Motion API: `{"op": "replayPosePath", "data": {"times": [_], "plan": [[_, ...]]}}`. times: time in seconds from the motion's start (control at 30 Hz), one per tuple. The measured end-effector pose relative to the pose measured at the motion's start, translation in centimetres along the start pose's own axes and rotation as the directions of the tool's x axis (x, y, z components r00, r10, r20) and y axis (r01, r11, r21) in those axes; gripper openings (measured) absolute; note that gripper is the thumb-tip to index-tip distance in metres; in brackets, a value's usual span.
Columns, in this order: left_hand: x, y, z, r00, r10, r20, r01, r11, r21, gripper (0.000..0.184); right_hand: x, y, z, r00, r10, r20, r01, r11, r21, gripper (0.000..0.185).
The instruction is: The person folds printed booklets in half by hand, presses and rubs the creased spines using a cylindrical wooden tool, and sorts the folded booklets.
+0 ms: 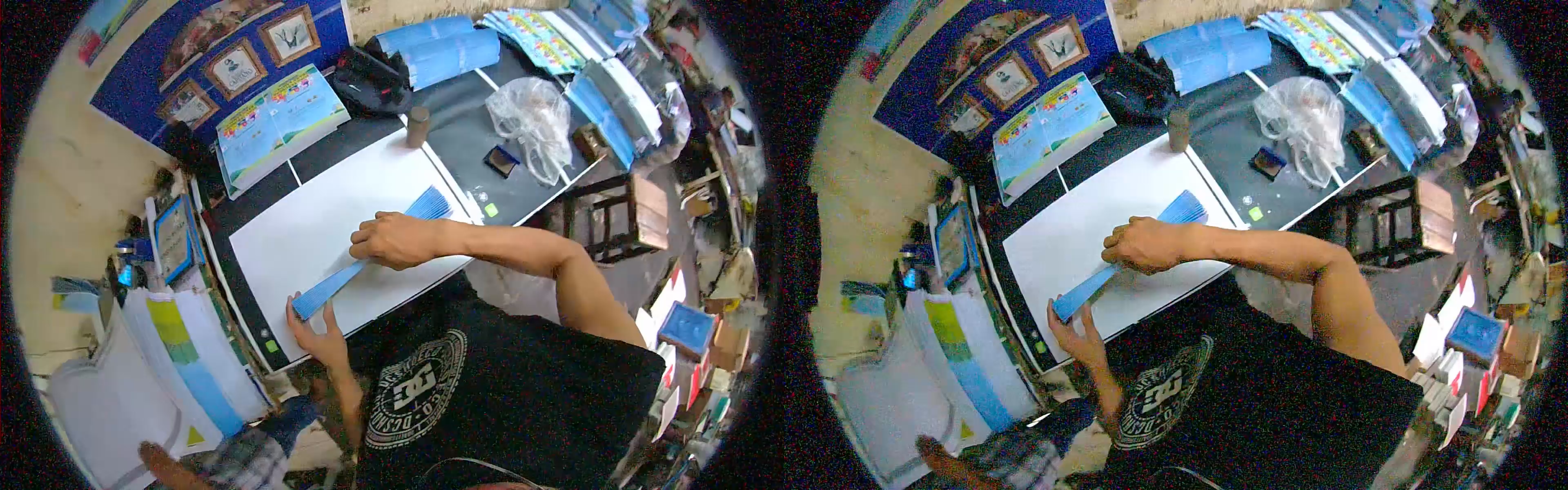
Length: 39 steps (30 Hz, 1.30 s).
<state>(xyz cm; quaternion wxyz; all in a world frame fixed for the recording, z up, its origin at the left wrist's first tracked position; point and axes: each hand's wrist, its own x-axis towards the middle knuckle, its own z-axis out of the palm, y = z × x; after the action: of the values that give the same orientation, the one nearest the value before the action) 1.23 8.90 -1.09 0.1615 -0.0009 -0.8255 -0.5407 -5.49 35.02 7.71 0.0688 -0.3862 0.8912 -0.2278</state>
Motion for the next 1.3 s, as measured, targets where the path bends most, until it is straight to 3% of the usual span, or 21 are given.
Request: {"op": "replayPosePath", "data": {"times": [0.1,0.17,0.2,0.27,0.3,0.37,0.4,0.47,0.5,0.6,0.63,0.7,0.77,0.8,0.9,1.03,1.07,1.17,1.27,1.3], "plan": [[-0.3,-1.6,-0.2,0.999,0.046,-0.027,-0.046,0.999,0.011,0.063,-0.5,-0.1,-0.9,0.999,0.035,-0.004,-0.034,0.995,0.096,0.020],[-0.6,-4.5,-0.3,0.997,0.064,-0.030,-0.065,0.998,-0.027,0.060,-0.8,0.7,-2.4,0.986,0.029,-0.165,0.006,0.978,0.208,0.023],[-0.5,-4.7,-0.5,0.996,0.073,-0.059,-0.074,0.997,-0.022,0.058,-0.9,0.1,-4.6,0.975,0.168,-0.144,-0.118,0.945,0.304,0.025],[-0.8,-4.7,-0.8,0.990,0.090,-0.104,-0.091,0.996,-0.002,0.054,-1.5,1.3,-8.7,0.924,0.159,-0.348,-0.075,0.967,0.242,0.019],[-0.8,-4.6,-0.8,0.990,0.098,-0.104,-0.096,0.995,0.019,0.052,-1.6,0.5,-10.9,0.827,0.362,-0.431,-0.183,0.897,0.403,0.017],[-0.6,-4.2,-0.8,0.987,0.119,-0.106,-0.113,0.992,0.063,0.050,-1.6,2.3,-14.5,0.648,0.360,-0.671,-0.212,0.932,0.295,0.011],[-0.6,-4.4,-0.8,0.989,0.115,-0.097,-0.110,0.992,0.054,0.048,-1.2,2.9,-15.5,0.470,0.447,-0.761,-0.055,0.876,0.480,0.011],[-0.6,-4.1,-1.0,0.991,0.110,-0.079,-0.105,0.992,0.072,0.048,-1.6,7.5,-18.3,0.316,0.514,-0.797,0.133,0.808,0.574,0.019],[-0.5,-4.0,-0.9,0.991,0.111,-0.075,-0.105,0.991,0.079,0.047,-1.5,8.7,-19.6,0.228,0.567,-0.791,0.268,0.745,0.611,0.025],[-0.6,-4.5,-0.8,0.982,0.174,-0.079,-0.169,0.984,0.063,0.046,-1.2,13.5,-22.4,-0.078,0.735,-0.674,0.399,0.642,0.654,0.024],[-0.6,-4.4,-0.9,0.981,0.184,-0.069,-0.179,0.981,0.071,0.046,-1.3,16.2,-23.3,-0.035,0.845,-0.533,0.550,0.461,0.696,0.029],[-0.6,-4.2,-0.8,0.985,0.153,-0.078,-0.145,0.985,0.094,0.047,-3.0,28.1,-24.0,-0.102,0.840,-0.533,0.632,0.469,0.617,0.038],[-0.6,-3.9,-0.8,0.992,0.112,-0.066,-0.105,0.989,0.103,0.048,-3.6,34.1,-24.2,-0.244,0.819,-0.519,0.590,0.551,0.591,0.044],[-0.6,-3.9,-0.6,0.988,0.132,-0.085,-0.124,0.988,0.091,0.047,-3.0,34.9,-24.5,-0.291,0.806,-0.515,0.655,0.560,0.508,0.045],[-0.6,-3.9,-0.3,0.991,0.096,-0.089,-0.085,0.989,0.125,0.047,-3.5,37.0,-24.5,-0.359,0.884,-0.300,0.747,0.465,0.475,0.049],[-0.7,-3.7,0.3,0.985,0.158,-0.074,-0.133,0.953,0.273,0.047,-4.1,41.3,-23.0,-0.565,0.738,-0.370,0.304,0.602,0.738,0.045],[-0.7,-3.6,0.7,0.991,0.106,-0.082,-0.085,0.970,0.228,0.049,-6.7,51.3,-21.1,-0.614,0.644,-0.457,0.021,0.592,0.806,0.039],[-0.4,-3.0,1.0,0.988,0.142,-0.054,-0.114,0.931,0.346,0.051,-5.2,44.2,-17.8,-0.591,0.775,-0.223,0.444,0.544,0.712,0.039],[-0.4,-3.8,1.3,0.992,0.113,-0.051,-0.087,0.927,0.364,0.051,-5.4,37.7,-15.6,-0.712,0.672,-0.205,0.201,0.474,0.857,0.040],[-0.3,-3.6,1.4,0.992,0.124,-0.034,-0.102,0.922,0.372,0.051,-5.9,38.3,-14.9,-0.671,0.715,-0.194,0.230,0.450,0.863,0.045]]}}
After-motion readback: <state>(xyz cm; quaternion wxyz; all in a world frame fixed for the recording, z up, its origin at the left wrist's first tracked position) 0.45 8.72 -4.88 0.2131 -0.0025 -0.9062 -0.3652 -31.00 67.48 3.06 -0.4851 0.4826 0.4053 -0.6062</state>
